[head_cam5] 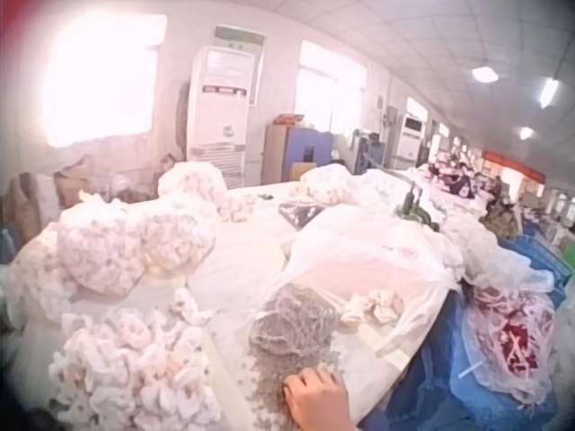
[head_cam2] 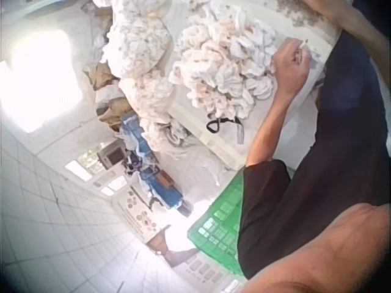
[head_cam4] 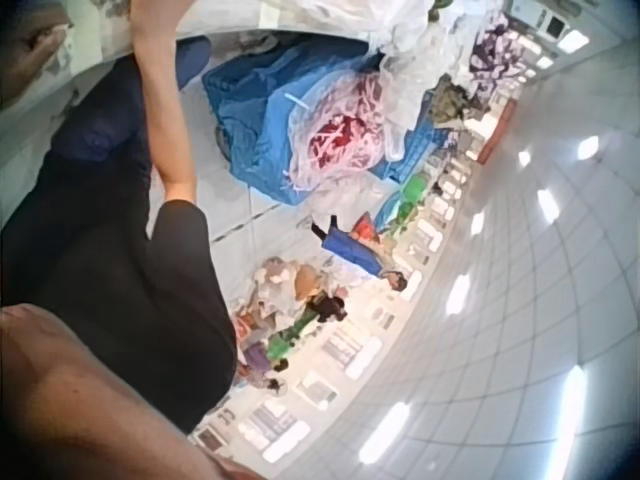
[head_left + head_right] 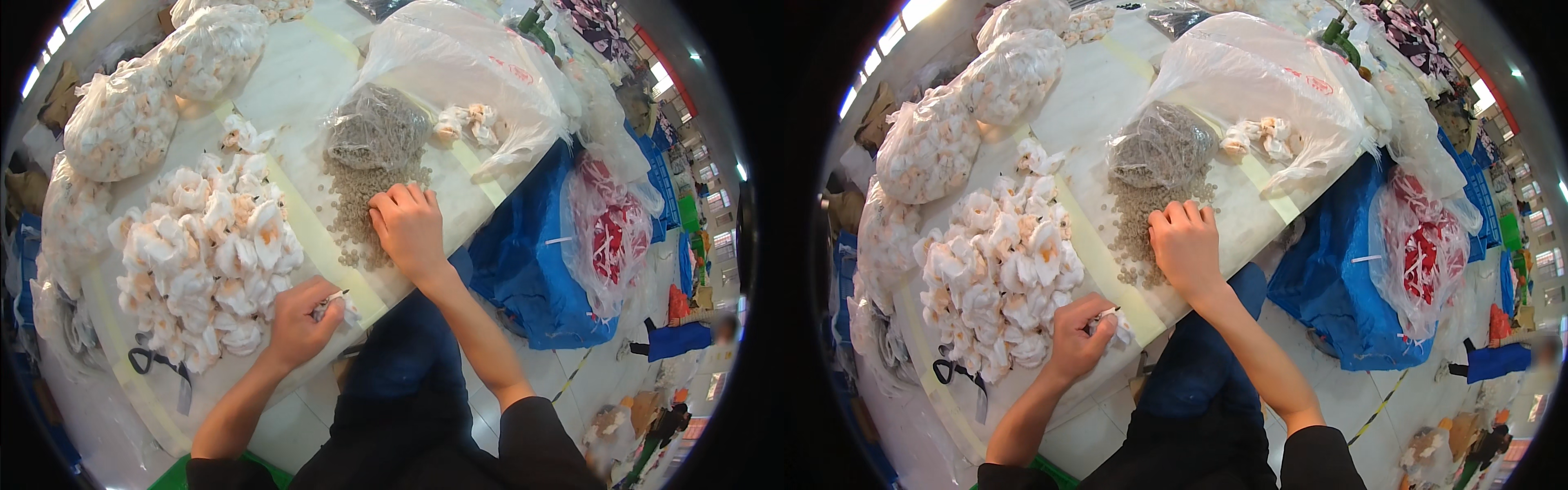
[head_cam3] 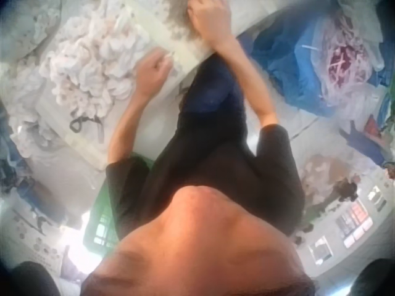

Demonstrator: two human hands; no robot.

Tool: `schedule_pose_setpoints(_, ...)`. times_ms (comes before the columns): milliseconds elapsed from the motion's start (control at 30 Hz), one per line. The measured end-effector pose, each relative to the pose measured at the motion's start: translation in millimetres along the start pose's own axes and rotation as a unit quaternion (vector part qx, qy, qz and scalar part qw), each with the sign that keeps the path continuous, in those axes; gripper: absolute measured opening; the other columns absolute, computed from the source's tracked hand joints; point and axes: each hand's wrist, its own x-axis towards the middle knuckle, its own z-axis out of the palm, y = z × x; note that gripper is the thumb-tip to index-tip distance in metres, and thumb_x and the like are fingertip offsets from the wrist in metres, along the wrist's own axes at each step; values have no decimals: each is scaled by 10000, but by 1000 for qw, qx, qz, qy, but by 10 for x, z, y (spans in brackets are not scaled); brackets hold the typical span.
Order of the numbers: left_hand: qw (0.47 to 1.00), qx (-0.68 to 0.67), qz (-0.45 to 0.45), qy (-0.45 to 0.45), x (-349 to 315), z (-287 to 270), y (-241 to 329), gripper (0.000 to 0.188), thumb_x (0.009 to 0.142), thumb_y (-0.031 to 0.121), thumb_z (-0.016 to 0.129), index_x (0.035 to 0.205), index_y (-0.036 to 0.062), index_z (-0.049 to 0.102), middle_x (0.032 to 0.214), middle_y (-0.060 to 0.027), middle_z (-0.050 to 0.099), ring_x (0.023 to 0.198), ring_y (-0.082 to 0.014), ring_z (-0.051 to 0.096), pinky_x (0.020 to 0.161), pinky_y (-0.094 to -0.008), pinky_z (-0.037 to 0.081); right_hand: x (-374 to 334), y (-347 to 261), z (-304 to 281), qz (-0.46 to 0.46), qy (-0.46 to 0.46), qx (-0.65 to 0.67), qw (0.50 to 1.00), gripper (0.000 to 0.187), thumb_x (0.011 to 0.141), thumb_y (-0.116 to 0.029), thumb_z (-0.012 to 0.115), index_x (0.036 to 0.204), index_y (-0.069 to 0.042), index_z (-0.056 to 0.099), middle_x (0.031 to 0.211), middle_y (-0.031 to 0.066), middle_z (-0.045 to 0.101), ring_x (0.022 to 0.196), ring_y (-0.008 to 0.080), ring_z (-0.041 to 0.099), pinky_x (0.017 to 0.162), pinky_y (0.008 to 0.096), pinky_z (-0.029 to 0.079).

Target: The person repeatedly picks small gray beads from a pile on the table and inserts them into white cotton balls, then places the stuffed cotton balls back onto the table. The process is repeated continuously throughout the clip.

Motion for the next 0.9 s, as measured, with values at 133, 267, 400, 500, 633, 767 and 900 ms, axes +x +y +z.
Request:
schedule_pose_setpoints(133,1000,-6,5,10,-5,10,-19,182,890,67,661,1038,5,746,833,-124,665,625,-225,578,573,-336,435,44,1,-10,-50,-38,-87,994,67,870,-139,774,900,-107,724,891,40,645,932,258,623,836,391,462)
schedule_pose_setpoints(267,1000,-11,7,4,28,23,-1,176,894,67,662,1036,2,744,828,-124,656,627,-228,579,576,-336,436,53,53,20,-46,-28,-92,994,91,878,-131,764,920,-82,699,882,61,637,924,257,621,846,393,468)
schedule_pose_setpoints(400,1000,-2,1,6,-5,-41,12,158,898,68,668,1021,-6,735,825,-123,647,629,-234,577,582,-336,438,12,-186,-272,72,-67,239,966,58,963,-82,706,984,-42,671,881,52,640,813,197,610,762,337,488)
schedule_pose_setpoints(500,1000,-17,-1,11,-2,12,0,133,900,69,672,993,-9,728,815,-117,643,633,-228,578,586,-337,441,-319,-435,-489,212,-138,512,821,73,1031,-88,678,1044,-17,664,896,12,647,764,119,577,700,284,486)
schedule_pose_setpoints(633,1000,-24,0,-9,14,-19,5,102,905,73,677,952,-4,725,798,-102,643,633,-205,581,582,-336,439,-559,-578,-513,286,-200,629,695,167,1072,-164,678,1089,1,666,916,-35,648,814,51,555,726,253,489)
schedule_pose_setpoints(767,999,-32,-5,-9,14,-2,7,91,918,76,677,934,1,727,791,-93,647,629,-184,581,573,-323,437,-612,-609,-476,286,-206,629,693,158,1074,-154,677,1112,-1,671,918,-13,654,810,42,557,733,220,470)
schedule_pose_setpoints(900,999,-40,-1,-15,17,2,4,89,926,69,672,939,2,730,800,-93,658,634,-180,590,579,-315,449,-608,-613,-530,251,-193,546,775,133,1055,-124,687,1101,1,684,942,3,692,830,52,602,747,226,497)
